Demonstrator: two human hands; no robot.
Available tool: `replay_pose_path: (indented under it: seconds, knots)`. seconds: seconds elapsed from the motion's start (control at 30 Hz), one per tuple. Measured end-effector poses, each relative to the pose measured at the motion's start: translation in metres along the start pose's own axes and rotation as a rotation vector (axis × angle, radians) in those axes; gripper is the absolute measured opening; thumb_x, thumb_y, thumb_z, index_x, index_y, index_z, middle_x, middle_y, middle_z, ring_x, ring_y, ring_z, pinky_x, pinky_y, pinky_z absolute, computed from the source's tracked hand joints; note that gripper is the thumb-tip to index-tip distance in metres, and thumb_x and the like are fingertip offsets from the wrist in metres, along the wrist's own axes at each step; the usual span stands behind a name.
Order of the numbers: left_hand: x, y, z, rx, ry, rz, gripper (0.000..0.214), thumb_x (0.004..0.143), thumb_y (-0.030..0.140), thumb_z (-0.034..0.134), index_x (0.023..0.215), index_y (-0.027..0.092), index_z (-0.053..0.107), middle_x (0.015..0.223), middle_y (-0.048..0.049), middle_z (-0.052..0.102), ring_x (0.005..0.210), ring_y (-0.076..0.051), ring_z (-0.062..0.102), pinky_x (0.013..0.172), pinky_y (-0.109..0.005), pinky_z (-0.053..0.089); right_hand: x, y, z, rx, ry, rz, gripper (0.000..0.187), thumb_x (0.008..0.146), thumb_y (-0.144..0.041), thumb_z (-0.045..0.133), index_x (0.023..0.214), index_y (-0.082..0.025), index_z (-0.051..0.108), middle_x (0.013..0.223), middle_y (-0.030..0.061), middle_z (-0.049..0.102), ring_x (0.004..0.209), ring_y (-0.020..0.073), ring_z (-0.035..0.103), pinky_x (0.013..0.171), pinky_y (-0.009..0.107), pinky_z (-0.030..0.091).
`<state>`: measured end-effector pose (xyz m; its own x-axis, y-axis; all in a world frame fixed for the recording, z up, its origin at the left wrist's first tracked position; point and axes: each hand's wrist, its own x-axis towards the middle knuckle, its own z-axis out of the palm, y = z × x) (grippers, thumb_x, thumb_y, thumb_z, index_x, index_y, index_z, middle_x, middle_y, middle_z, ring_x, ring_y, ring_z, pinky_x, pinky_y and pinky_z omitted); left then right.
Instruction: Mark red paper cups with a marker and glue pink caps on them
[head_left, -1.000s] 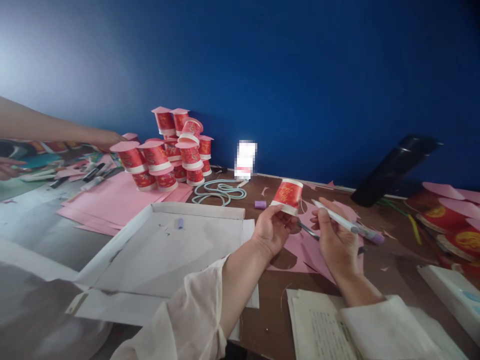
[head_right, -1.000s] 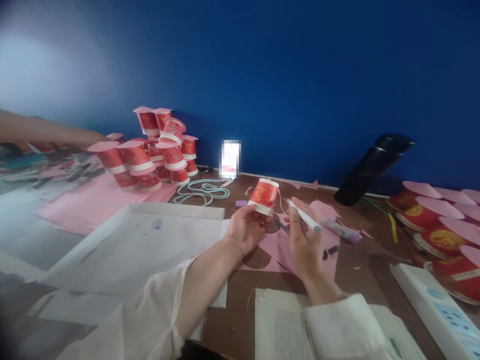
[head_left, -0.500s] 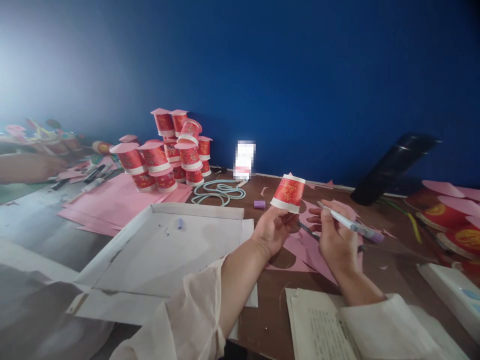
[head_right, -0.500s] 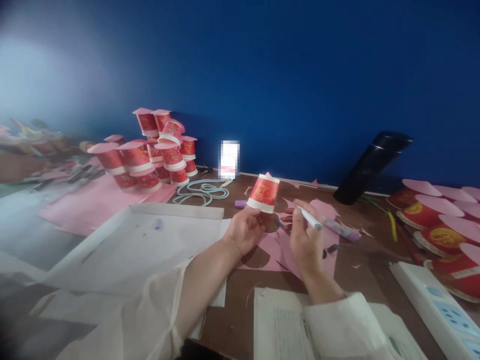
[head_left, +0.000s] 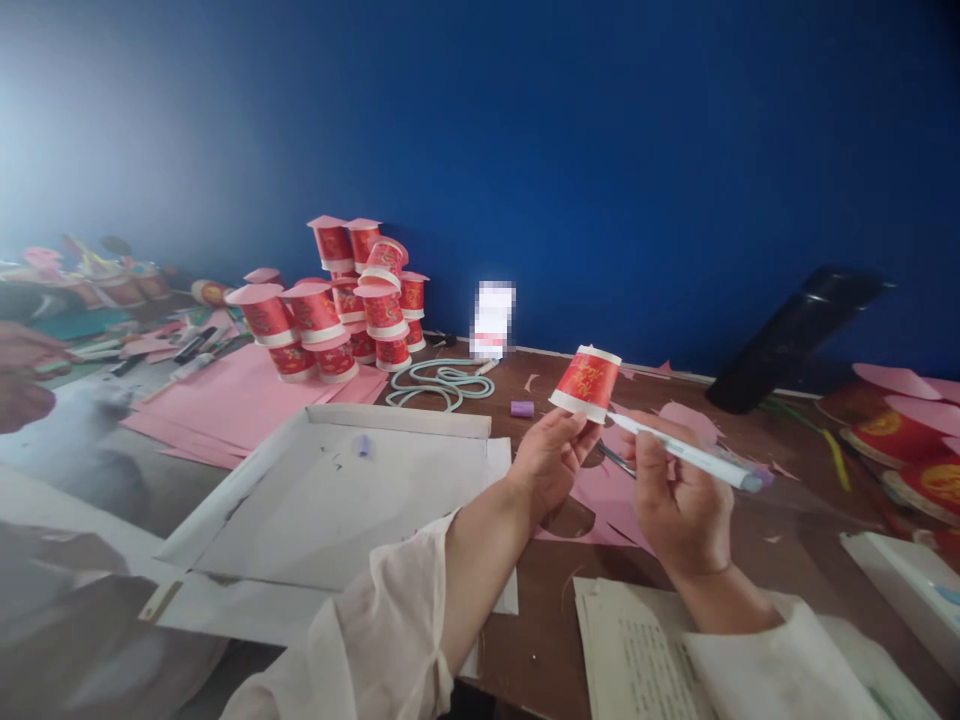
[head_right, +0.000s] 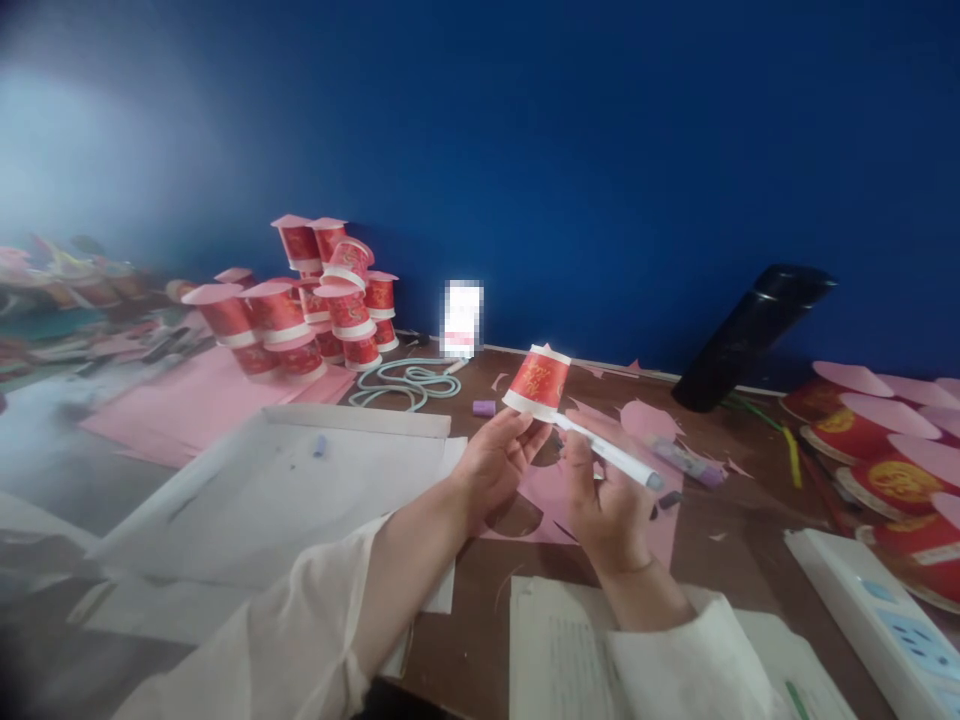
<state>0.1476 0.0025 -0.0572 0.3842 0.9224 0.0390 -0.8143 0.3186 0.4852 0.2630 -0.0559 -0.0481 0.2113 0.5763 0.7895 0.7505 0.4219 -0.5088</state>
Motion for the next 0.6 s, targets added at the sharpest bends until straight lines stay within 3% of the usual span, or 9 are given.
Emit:
replay_pose_path:
  seconds: [0.13,0.23,0.6]
  knots:
    - [-0.0010,0.0008,0.0006,0.028,0.025,-0.027,0.021,0.069,0.021,0.084,0.085,0.015,0.072,0.097,-0.0073,0.073,0.106,-0.020,0.066,0.105,-0.034,0.041,0.0025,0.0002,0.0044,-0.047,-0.017,-0.105,0.025,0.095,-0.029,0.054,0.112,-0.019,0.069,0.099,0.0100,0.073,0.085,0.0209,0.070,0.076,0.037,0.057]
    - [-0.0020,0.0023,0.0026,0.042,0.036,-0.073,0.016,0.072,0.018,0.080,0.085,0.013,0.072,0.097,-0.0075,0.073,0.094,-0.015,0.067,0.101,-0.030,0.043,0.0029,0.0025,0.0079,-0.059,-0.035,-0.105,0.025,0.095,-0.031,0.053,0.112,-0.020,0.069,0.105,0.0112,0.074,0.096,0.0245,0.070,0.085,0.042,0.057]
    - [-0.0016,0.0019,0.0020,-0.031,0.091,-0.080,0.004,0.078,0.011,0.072,0.082,0.011,0.071,0.086,-0.0064,0.072,0.081,-0.012,0.067,0.095,-0.028,0.048,0.0045,0.0036,0.0067,-0.121,-0.041,-0.101,0.025,0.096,-0.030,0.052,0.109,-0.020,0.070,0.102,0.0108,0.075,0.095,0.0248,0.070,0.085,0.043,0.057]
